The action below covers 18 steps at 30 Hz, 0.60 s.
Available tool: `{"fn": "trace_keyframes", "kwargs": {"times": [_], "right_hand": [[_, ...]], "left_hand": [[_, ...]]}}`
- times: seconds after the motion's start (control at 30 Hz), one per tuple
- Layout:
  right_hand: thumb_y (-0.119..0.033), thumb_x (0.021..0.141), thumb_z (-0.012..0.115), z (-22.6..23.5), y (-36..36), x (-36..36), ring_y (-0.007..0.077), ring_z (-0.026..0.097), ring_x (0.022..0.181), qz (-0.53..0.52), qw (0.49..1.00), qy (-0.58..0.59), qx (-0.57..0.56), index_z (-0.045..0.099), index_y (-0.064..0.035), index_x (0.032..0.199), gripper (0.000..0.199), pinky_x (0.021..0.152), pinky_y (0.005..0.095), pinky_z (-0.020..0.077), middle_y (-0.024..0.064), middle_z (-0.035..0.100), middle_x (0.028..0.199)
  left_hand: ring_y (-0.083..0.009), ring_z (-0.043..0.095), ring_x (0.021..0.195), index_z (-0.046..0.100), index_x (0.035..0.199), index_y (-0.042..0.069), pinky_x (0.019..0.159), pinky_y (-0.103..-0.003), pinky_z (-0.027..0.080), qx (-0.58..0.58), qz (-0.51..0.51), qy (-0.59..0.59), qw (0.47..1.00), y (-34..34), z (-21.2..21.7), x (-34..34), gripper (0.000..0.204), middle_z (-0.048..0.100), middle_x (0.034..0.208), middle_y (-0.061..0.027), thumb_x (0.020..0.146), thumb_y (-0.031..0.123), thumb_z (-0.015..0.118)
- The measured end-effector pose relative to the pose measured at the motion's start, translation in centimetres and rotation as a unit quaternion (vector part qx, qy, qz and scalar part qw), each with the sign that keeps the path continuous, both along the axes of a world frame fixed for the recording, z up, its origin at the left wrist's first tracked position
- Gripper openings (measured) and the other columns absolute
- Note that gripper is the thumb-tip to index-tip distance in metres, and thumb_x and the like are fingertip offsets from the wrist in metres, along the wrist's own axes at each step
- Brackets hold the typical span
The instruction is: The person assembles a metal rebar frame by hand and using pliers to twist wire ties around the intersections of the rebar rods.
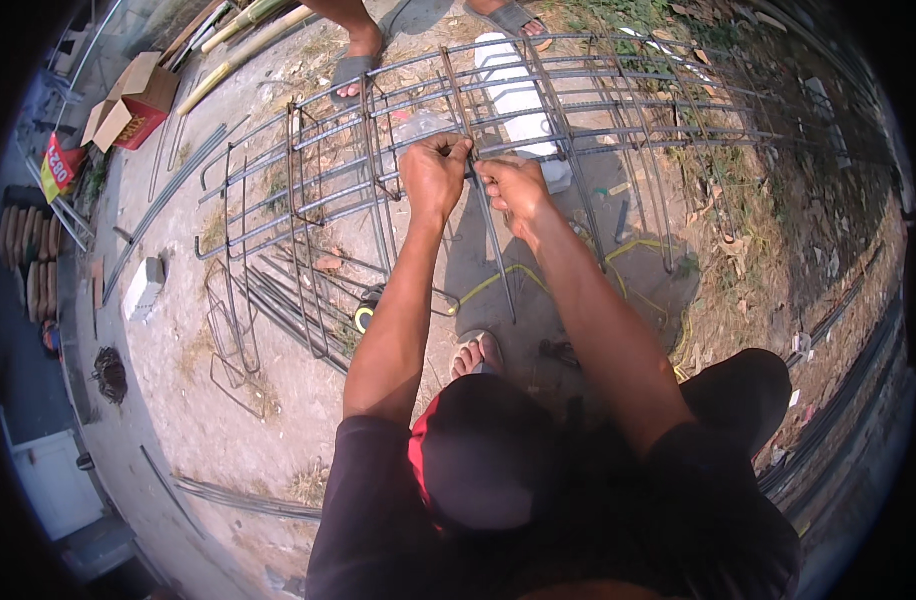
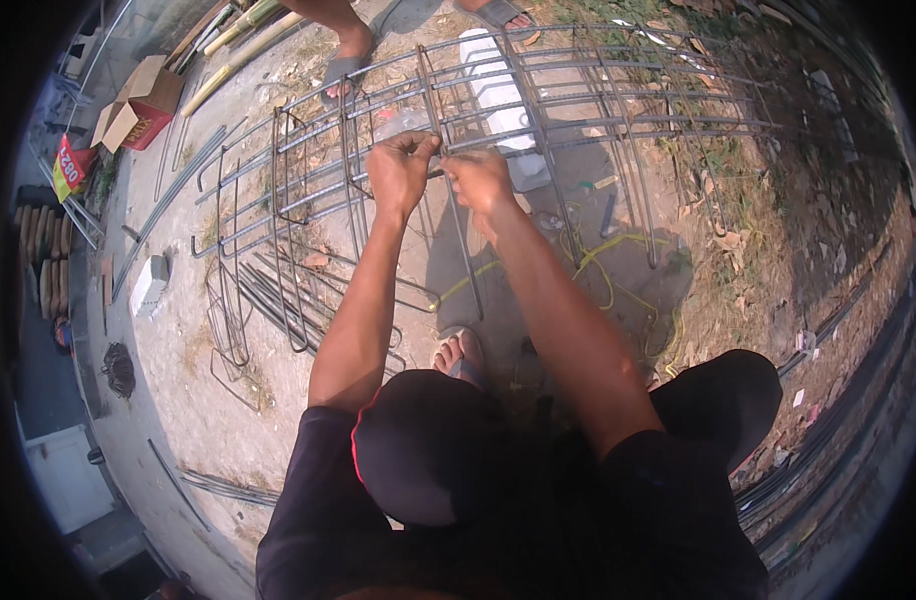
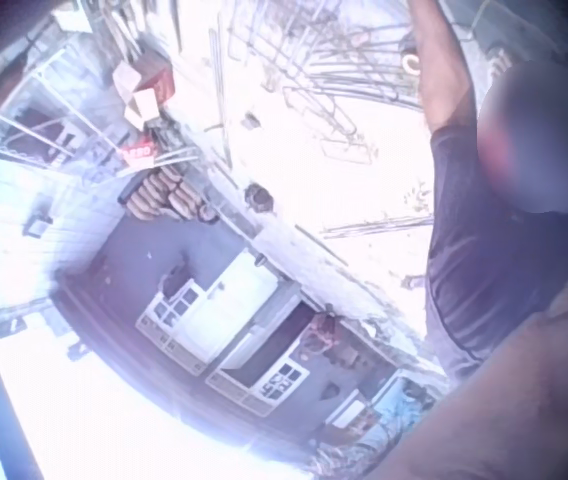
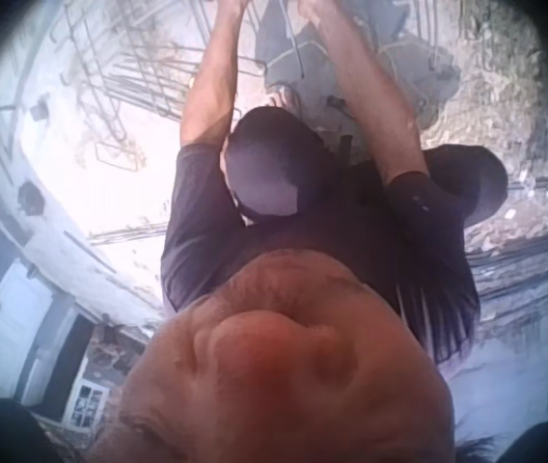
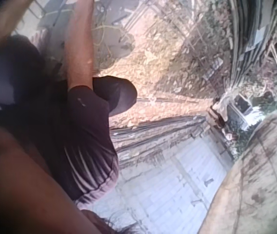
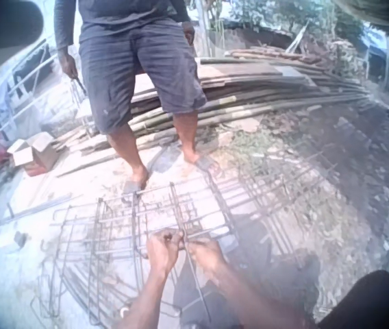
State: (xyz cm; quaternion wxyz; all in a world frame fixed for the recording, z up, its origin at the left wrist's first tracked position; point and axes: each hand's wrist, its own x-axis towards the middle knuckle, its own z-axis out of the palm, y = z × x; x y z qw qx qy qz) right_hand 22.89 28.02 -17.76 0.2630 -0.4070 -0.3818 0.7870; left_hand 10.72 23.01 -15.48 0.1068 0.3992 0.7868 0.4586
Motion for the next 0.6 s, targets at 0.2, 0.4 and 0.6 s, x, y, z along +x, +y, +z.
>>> {"fn": "trace_keyframes", "kwargs": {"times": [0.2, 0.4, 0.6], "right_hand": [[-0.011, 0.083, 0.074, 0.9, 2.5, -0.9, 0.0165, 0.066, 0.071, 0.044, 0.888, -0.228, 0.398, 0.072, -0.0009, 0.088, 0.011, 0.064, 0.0326, 0.0528, 0.0108, 0.072, 0.08], [-0.024, 0.083, 0.075, 4.5, 9.7, -3.5, 0.0348, 0.07, 0.107, 0.248, 0.744, -0.462, 0.415, 0.076, -0.0059, 0.104, 0.028, 0.09, 0.0427, 0.0562, 0.0178, 0.073, 0.115], [-0.019, 0.083, 0.075, 5.8, 7.3, -3.8, 0.0312, 0.071, 0.106, 0.302, 0.61, -0.442, 0.585, 0.076, -0.004, 0.102, 0.024, 0.086, 0.0425, 0.057, 0.0195, 0.073, 0.11]], "left_hand": [[-0.0234, 0.071, 0.064, 0.08, 0.09, 0.002, 0.063, -0.035, 0.053, -0.018, 0.015, 0.008, 1.0, -0.7, -0.1, -0.1, 0.016, 0.075, 0.076, -0.0165, 0.082, 0.015, 0.08], [-0.021, 0.07, 0.066, 0.079, 0.09, 0.001, 0.065, -0.034, 0.054, 0.023, -0.001, 0.008, 1.0, -0.1, -0.7, 0.7, 0.016, 0.076, 0.079, -0.0155, 0.082, 0.015, 0.081], [-0.0227, 0.071, 0.068, 0.078, 0.088, 0.0, 0.068, -0.035, 0.054, -0.002, 0.006, 0.001, 1.0, -0.7, -0.7, 0.3, 0.014, 0.076, 0.08, -0.0153, 0.082, 0.012, 0.08]]}}
